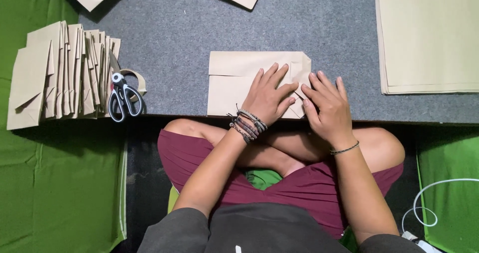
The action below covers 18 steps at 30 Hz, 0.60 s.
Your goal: Folding and pressing the bottom flaps of paper bags to complete the assembly process.
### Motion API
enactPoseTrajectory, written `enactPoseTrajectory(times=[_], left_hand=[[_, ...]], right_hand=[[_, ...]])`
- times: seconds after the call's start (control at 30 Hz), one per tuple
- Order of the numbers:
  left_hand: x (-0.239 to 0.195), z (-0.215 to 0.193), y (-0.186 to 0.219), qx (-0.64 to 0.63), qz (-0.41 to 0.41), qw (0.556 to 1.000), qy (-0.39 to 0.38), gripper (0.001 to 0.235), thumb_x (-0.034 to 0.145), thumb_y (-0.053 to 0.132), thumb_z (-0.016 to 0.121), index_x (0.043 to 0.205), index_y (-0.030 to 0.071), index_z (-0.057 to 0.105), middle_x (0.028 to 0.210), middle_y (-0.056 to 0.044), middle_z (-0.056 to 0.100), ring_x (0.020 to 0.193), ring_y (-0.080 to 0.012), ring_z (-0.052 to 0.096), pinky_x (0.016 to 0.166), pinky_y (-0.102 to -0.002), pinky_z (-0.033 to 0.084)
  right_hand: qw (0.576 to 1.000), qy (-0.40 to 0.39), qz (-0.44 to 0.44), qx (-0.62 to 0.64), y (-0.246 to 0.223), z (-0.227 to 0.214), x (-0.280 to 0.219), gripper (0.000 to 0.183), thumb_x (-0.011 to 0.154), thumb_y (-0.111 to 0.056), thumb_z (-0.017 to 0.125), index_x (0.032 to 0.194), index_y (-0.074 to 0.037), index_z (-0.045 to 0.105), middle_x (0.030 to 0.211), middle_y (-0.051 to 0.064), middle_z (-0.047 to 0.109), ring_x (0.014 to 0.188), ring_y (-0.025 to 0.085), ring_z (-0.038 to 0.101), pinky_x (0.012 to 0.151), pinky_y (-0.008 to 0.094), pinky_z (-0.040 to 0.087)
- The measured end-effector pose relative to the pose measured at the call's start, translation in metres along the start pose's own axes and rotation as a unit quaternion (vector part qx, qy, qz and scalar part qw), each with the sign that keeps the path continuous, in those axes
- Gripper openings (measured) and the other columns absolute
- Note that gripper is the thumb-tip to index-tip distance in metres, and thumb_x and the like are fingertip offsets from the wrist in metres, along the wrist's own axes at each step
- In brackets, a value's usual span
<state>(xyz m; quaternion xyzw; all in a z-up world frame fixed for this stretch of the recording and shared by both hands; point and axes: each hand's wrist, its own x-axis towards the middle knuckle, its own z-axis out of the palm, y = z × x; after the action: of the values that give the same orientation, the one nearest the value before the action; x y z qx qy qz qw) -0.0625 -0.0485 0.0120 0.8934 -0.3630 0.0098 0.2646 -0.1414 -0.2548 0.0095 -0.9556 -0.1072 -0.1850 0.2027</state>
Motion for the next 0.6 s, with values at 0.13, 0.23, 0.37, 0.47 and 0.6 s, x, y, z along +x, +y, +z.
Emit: enactPoseTrajectory(times=[0.13,0.23,0.37,0.47,0.6], left_hand=[[0.0,0.004,-0.002,0.002,-0.001,1.0,-0.005,0.037,0.102,0.051,0.053,0.133,0.033,0.064,0.158,-0.01,0.043,0.153,-0.0354,0.031,0.125,-0.059,0.018],[0.0,0.006,-0.004,0.016,0.002,1.0,-0.007,0.037,0.102,0.05,0.053,0.134,0.035,0.063,0.159,-0.01,0.042,0.153,-0.0352,0.03,0.125,-0.059,0.018],[0.002,0.008,-0.003,0.02,-0.004,1.0,-0.005,0.043,0.102,0.052,0.051,0.142,0.036,0.055,0.158,-0.009,0.042,0.153,-0.0341,0.031,0.125,-0.058,0.019],[0.001,0.008,0.0,0.028,-0.012,1.0,-0.004,0.049,0.103,0.049,0.047,0.15,0.035,0.047,0.158,-0.01,0.042,0.153,-0.0338,0.031,0.126,-0.057,0.018],[0.003,0.009,-0.001,0.036,-0.005,0.999,-0.003,0.05,0.104,0.047,0.045,0.152,0.033,0.046,0.158,-0.01,0.04,0.153,-0.0349,0.029,0.125,-0.058,0.016]], right_hand=[[1.0,0.015,0.019,0.018,-0.001,0.002,0.0,0.03,0.103,-0.029,0.063,0.126,-0.014,0.074,0.148,0.012,0.063,0.144,0.03,0.052,0.125,0.051,0.021],[0.999,0.022,0.04,0.022,-0.004,0.002,0.004,0.027,0.102,-0.028,0.064,0.122,-0.013,0.075,0.145,0.012,0.065,0.142,0.031,0.054,0.124,0.052,0.025],[0.999,-0.016,0.019,-0.036,-0.013,-0.001,0.006,0.04,0.103,-0.023,0.056,0.14,-0.01,0.066,0.157,0.014,0.054,0.15,0.032,0.042,0.124,0.055,0.018],[0.998,-0.013,0.003,-0.063,-0.014,0.001,0.004,0.042,0.105,-0.028,0.054,0.14,-0.009,0.067,0.155,0.013,0.057,0.15,0.032,0.043,0.125,0.054,0.017],[0.998,0.008,0.013,-0.06,-0.012,0.003,0.004,0.04,0.108,-0.032,0.053,0.136,-0.009,0.07,0.149,0.013,0.063,0.145,0.032,0.049,0.122,0.054,0.023]])
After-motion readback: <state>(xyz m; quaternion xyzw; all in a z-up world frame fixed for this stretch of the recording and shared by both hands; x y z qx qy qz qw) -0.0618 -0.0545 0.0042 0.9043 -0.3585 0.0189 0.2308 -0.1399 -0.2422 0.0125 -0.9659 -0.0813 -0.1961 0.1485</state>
